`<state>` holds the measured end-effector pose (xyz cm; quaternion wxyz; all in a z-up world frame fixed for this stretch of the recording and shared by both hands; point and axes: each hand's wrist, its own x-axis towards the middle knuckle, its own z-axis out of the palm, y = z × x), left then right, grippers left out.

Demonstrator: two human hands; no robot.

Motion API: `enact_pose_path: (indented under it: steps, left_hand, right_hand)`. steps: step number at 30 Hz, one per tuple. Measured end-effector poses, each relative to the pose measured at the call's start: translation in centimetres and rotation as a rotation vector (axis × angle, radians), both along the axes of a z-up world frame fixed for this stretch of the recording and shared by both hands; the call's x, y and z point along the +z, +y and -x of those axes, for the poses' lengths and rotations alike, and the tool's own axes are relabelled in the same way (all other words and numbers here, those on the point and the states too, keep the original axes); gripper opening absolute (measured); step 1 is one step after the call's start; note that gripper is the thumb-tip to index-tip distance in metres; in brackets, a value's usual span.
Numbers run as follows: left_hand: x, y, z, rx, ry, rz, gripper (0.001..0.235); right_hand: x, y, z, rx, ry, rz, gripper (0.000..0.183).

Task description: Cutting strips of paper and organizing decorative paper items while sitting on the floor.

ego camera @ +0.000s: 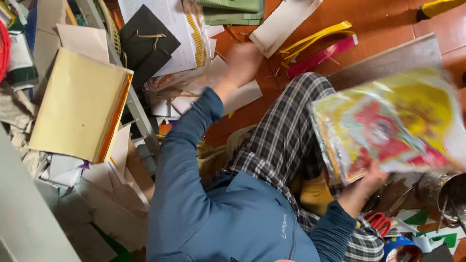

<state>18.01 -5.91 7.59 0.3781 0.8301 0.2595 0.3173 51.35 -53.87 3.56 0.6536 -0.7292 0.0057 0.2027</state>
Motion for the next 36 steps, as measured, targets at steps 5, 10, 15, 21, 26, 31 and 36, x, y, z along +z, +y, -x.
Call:
enact_pose_path:
  steps: [5,10,15,21,26,31,36]
  left_hand:
    - [-13.7,11.1,8.3,0.352,0.687,-0.573,0.018]
    - [-12.4,13.1,11.4,0.175,0.812,-0.75,0.021]
    - [-10.3,15.1,13.2,0.209,0.861,-0.802,0.025]
    - [-11.4,15.9,13.2,0.359,0.846,-0.519,0.01]
    - [-14.7,17.0,10.1,0.557,0.941,-0.742,0.028]
    - [-19.3,19.4,7.5,0.579,0.987,-0.732,0.011]
    - [-21.3,19.1,4.7,0.563,1.23,-0.77,0.02]
  right_hand:
    - [-2.3,-3.6,-4.2,-0.254,0.121,-0.092,0.023]
    - [3.5,0.0,1.9,-0.18,0.214,-0.176,0.048]
    - [0.1,-2.5,1.1,-0.22,0.189,-0.111,0.037]
    - [2.4,-1.9,2.6,-0.232,0.287,-0.231,0.052]
    - [-5.6,-6.5,-3.5,-0.52,0.415,-0.34,0.034]
    - [-5.9,-5.7,-2.4,-0.248,0.542,-0.404,0.036]
    - [-7.2,-6.6,-1.8,-0.293,0.607,-0.41,0.039]
